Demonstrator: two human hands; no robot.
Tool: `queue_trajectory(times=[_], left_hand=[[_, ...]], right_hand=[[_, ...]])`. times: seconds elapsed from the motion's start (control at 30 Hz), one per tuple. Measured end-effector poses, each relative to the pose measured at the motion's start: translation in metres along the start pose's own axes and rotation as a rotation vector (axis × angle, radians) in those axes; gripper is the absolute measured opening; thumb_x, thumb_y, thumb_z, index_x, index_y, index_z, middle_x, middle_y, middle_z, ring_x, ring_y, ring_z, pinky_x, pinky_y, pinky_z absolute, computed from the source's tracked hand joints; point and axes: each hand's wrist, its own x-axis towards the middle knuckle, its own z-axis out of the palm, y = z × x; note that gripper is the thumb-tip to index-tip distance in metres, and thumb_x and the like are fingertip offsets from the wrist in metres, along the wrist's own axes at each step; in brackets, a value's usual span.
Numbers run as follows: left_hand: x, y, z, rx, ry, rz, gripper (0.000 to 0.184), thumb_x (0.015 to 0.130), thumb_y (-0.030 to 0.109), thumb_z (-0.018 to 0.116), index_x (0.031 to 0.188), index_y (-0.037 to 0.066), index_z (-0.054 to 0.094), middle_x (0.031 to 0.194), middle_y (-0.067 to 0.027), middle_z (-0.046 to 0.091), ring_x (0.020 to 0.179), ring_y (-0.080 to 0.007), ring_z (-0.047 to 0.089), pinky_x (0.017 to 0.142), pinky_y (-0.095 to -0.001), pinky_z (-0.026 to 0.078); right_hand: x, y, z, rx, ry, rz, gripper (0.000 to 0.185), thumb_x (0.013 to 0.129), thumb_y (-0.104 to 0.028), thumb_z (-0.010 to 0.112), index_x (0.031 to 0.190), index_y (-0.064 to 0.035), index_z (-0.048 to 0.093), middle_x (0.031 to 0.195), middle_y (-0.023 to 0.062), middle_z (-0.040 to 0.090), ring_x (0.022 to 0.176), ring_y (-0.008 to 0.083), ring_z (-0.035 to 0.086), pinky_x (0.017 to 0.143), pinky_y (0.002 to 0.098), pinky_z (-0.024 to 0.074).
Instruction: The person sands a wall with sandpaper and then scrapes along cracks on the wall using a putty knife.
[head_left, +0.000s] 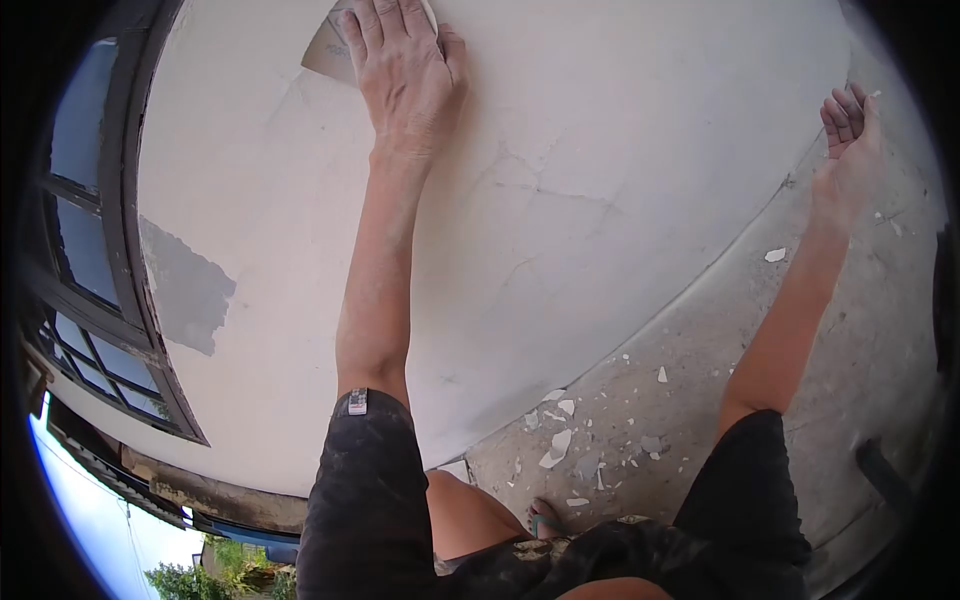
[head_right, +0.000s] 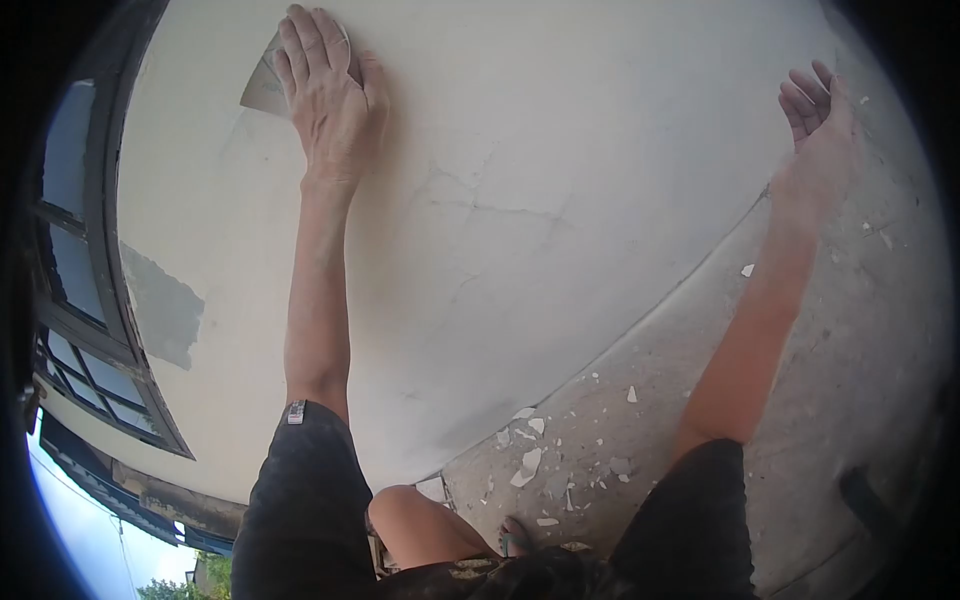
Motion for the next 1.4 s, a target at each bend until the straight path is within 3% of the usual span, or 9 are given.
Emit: queue_trajectory(times=[0.2, 0.53, 0.73, 0.93, 1.0, 1.1, 1.13, 1.3, 1.4], left_hand=[[-0.115, 0.135, 0.042, -0.331, -0.502, 0.385, 0.071, 0.088, 0.016, 0.051, 0.151, -0.005, 0.027, 0.162, -0.0153, 0.023, 0.151, -0.0276, 0.018, 0.124, -0.0408, 0.018], [0.030, 0.025, 0.027, -0.064, 0.064, -0.115, 0.070, 0.097, 0.022, 0.046, 0.155, -0.003, 0.016, 0.164, -0.0190, 0.008, 0.152, -0.0331, 0.008, 0.125, -0.0450, 0.006], [-0.083, 0.132, 0.051, -0.417, -0.437, 0.291, 0.075, 0.088, 0.027, 0.057, 0.151, -0.002, 0.029, 0.163, -0.0115, 0.022, 0.151, -0.0248, 0.018, 0.124, -0.0424, 0.017], [0.022, -0.004, 0.009, -0.025, 0.033, 0.138, 0.064, 0.094, 0.023, 0.044, 0.154, 0.006, 0.027, 0.162, -0.0127, 0.025, 0.150, -0.0300, 0.021, 0.121, -0.0467, 0.020], [0.050, -0.040, -0.004, 0.154, 0.016, 0.021, 0.069, 0.094, 0.016, 0.046, 0.152, -0.009, 0.018, 0.163, -0.0226, 0.013, 0.152, -0.0327, 0.012, 0.125, -0.0451, 0.006], [0.018, 0.033, 0.026, 0.032, 0.102, -0.029, 0.067, 0.094, 0.016, 0.047, 0.151, -0.011, 0.022, 0.161, -0.0242, 0.017, 0.151, -0.0339, 0.013, 0.125, -0.0457, 0.007], [-0.017, 0.067, 0.036, -0.044, -0.037, 0.052, 0.065, 0.096, 0.025, 0.044, 0.153, -0.001, 0.026, 0.161, -0.0154, 0.023, 0.150, -0.0333, 0.019, 0.121, -0.0484, 0.019], [-0.290, 0.189, 0.046, -0.601, -0.796, 0.173, 0.075, 0.083, 0.012, 0.052, 0.152, -0.003, 0.027, 0.164, -0.0109, 0.019, 0.152, -0.0231, 0.017, 0.123, -0.0392, 0.017], [-0.336, 0.179, 0.030, -0.435, -0.819, 0.269, 0.072, 0.087, 0.018, 0.053, 0.153, 0.001, 0.029, 0.164, -0.0080, 0.020, 0.151, -0.0203, 0.019, 0.123, -0.0379, 0.020]], right_hand=[[-0.007, -0.018, 0.010, 0.040, -0.072, -0.026, 0.032, 0.099, -0.018, 0.056, 0.115, 0.0092, 0.062, 0.100, 0.0161, 0.069, 0.087, 0.0215, 0.069, 0.083, 0.0313, 0.0574], [0.009, -0.020, -0.004, -0.012, -0.020, -0.046, 0.034, 0.101, -0.022, 0.053, 0.116, 0.0078, 0.062, 0.103, 0.0158, 0.068, 0.090, 0.0209, 0.067, 0.086, 0.0305, 0.0561], [-0.008, -0.033, 0.011, 0.037, -0.083, -0.037, 0.032, 0.101, -0.020, 0.053, 0.116, 0.0076, 0.061, 0.104, 0.0163, 0.068, 0.088, 0.0214, 0.068, 0.085, 0.0318, 0.0563], [-0.002, -0.034, 0.004, 0.052, -0.048, -0.108, 0.029, 0.100, -0.017, 0.054, 0.112, 0.0091, 0.062, 0.097, 0.0158, 0.070, 0.085, 0.0226, 0.068, 0.083, 0.0305, 0.0563], [0.008, -0.031, -0.005, 0.033, 0.003, -0.096, 0.031, 0.101, -0.017, 0.053, 0.115, 0.0089, 0.061, 0.101, 0.0159, 0.069, 0.090, 0.0218, 0.068, 0.087, 0.0310, 0.0555], [0.024, -0.019, -0.022, 0.004, 0.061, -0.079, 0.036, 0.103, -0.024, 0.051, 0.118, 0.0071, 0.060, 0.105, 0.0160, 0.067, 0.094, 0.0217, 0.067, 0.091, 0.0312, 0.0545], [0.028, -0.020, -0.027, 0.007, 0.080, -0.083, 0.038, 0.103, -0.027, 0.050, 0.119, 0.0063, 0.060, 0.106, 0.0161, 0.067, 0.096, 0.0219, 0.067, 0.092, 0.0311, 0.0543], [0.004, -0.052, -0.007, 0.161, -0.080, -0.100, 0.028, 0.098, -0.023, 0.058, 0.116, -0.0018, 0.063, 0.092, 0.0046, 0.065, 0.077, 0.0108, 0.062, 0.071, 0.0217, 0.0519], [0.006, -0.070, -0.009, 0.138, -0.065, -0.144, 0.029, 0.098, -0.023, 0.058, 0.118, -0.0022, 0.063, 0.093, 0.0050, 0.065, 0.078, 0.0113, 0.062, 0.072, 0.0219, 0.0521]])
